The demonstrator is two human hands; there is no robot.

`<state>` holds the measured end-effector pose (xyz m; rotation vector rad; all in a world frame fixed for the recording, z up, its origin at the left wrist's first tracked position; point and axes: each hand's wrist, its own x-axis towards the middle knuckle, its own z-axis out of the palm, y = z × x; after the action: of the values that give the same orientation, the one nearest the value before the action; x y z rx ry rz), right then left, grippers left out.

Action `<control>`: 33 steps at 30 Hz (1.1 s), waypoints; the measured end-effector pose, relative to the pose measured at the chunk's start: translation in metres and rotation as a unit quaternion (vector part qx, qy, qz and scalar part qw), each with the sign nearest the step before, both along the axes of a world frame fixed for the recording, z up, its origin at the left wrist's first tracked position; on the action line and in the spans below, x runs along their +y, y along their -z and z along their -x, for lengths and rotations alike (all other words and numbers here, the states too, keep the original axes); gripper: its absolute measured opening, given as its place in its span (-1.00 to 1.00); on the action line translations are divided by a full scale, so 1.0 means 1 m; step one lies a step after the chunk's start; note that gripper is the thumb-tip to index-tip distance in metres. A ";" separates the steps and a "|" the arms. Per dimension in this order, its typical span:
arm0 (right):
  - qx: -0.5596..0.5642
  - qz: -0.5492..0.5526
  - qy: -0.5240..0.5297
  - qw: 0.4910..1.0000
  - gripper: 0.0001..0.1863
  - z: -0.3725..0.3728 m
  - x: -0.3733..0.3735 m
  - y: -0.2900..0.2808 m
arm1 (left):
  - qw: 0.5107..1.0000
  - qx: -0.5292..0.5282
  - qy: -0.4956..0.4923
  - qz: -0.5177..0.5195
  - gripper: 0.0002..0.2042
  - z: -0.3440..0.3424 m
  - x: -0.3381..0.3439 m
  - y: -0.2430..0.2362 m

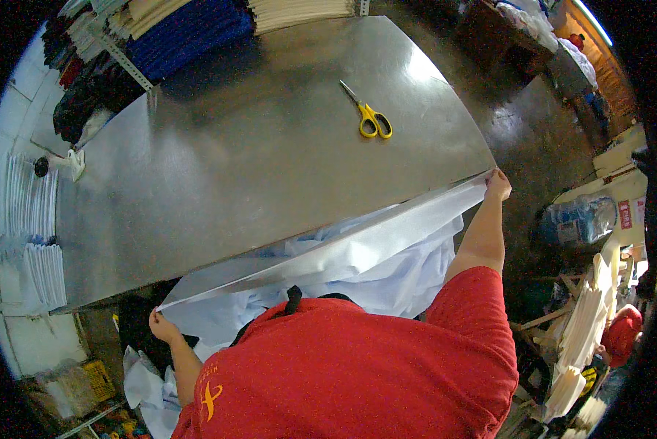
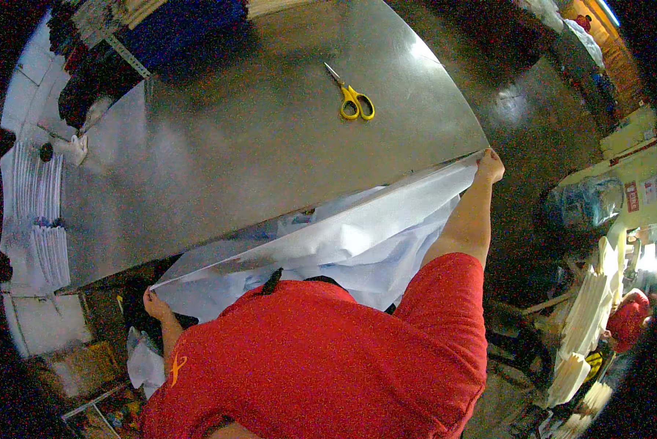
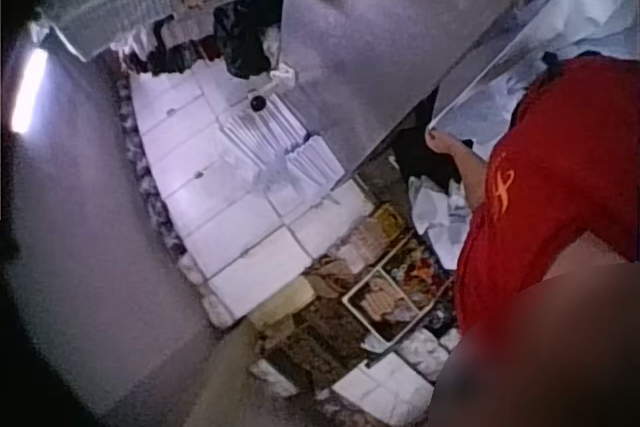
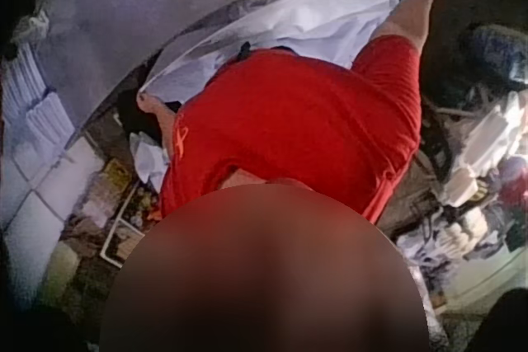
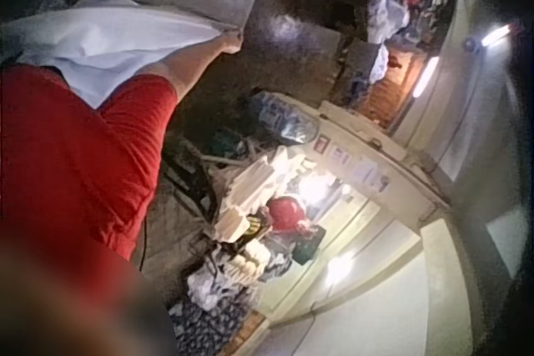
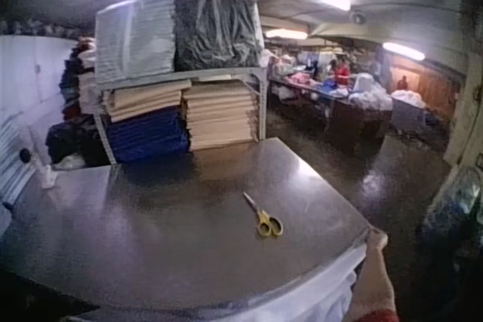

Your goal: The person unfolds a large white sheet of fabric on a metal table, smooths it out, and uses yellow-handled scissors to cut along the edge. The person repeatedly lifts and repositions the fabric to align the cut line before trimming.

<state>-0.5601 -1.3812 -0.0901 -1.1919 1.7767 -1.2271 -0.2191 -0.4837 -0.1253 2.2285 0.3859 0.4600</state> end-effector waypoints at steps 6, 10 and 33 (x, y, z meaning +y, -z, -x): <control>0.076 0.016 -0.092 0.993 -0.66 0.030 -0.026 0.018 | 0.947 0.006 -0.027 0.319 -0.78 -0.025 -0.016 -0.006; 0.111 -0.103 -0.178 0.972 -0.67 0.053 -0.050 0.022 | 0.988 -0.045 0.006 0.150 -0.78 -0.039 -0.027 -0.027; -0.095 -0.100 -0.096 0.986 -0.69 0.043 -0.057 0.012 | 0.936 -0.047 0.116 -0.329 -0.79 -0.043 -0.055 -0.088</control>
<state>-0.6030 -1.4377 -0.1017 -1.0661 1.5650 -0.9899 -0.1763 -0.5389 -0.0368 2.8363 -0.1119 0.6314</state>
